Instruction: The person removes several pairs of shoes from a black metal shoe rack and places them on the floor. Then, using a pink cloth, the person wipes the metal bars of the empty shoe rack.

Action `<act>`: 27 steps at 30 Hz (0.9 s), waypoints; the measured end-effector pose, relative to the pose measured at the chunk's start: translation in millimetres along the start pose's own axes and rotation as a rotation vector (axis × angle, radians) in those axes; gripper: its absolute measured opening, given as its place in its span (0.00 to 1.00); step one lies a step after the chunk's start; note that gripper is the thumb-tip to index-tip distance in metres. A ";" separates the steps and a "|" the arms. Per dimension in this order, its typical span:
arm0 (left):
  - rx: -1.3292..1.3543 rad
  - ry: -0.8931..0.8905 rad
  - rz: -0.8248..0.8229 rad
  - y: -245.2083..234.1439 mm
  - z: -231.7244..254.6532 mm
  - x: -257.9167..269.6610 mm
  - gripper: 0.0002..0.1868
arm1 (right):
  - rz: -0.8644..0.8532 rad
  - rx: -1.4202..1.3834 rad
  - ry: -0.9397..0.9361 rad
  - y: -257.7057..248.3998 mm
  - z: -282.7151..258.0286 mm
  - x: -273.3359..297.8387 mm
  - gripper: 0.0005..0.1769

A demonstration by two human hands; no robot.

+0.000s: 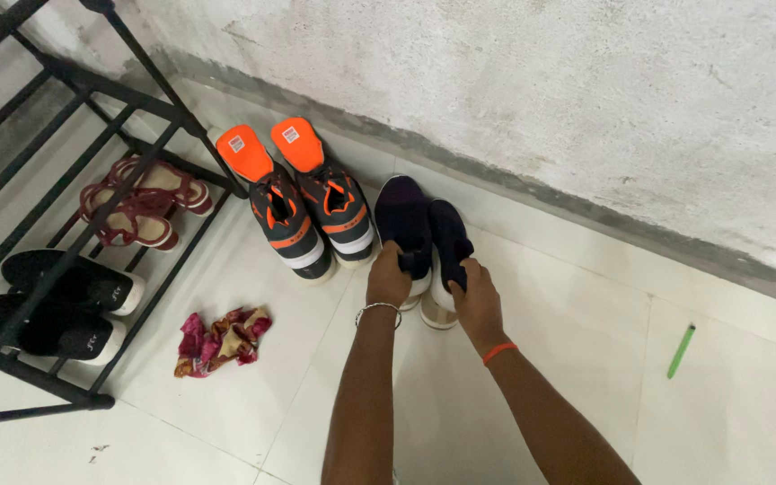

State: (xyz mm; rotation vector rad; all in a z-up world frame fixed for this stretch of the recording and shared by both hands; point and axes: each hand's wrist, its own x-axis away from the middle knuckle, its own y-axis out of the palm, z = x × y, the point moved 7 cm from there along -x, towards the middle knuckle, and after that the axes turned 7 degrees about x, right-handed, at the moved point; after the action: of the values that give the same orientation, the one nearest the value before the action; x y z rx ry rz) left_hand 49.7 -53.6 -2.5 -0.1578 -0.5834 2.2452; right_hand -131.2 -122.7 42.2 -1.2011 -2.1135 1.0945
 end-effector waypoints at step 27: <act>-0.071 -0.028 -0.023 4.8 7.2 0.3 0.33 | -0.117 -0.086 0.059 10.6 14.7 5.5 0.48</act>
State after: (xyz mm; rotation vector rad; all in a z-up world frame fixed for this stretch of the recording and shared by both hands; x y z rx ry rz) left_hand 44.2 -58.8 1.7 -0.1550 -0.6776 2.2091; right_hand -139.3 -120.8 25.1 -1.1189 -2.1752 0.9141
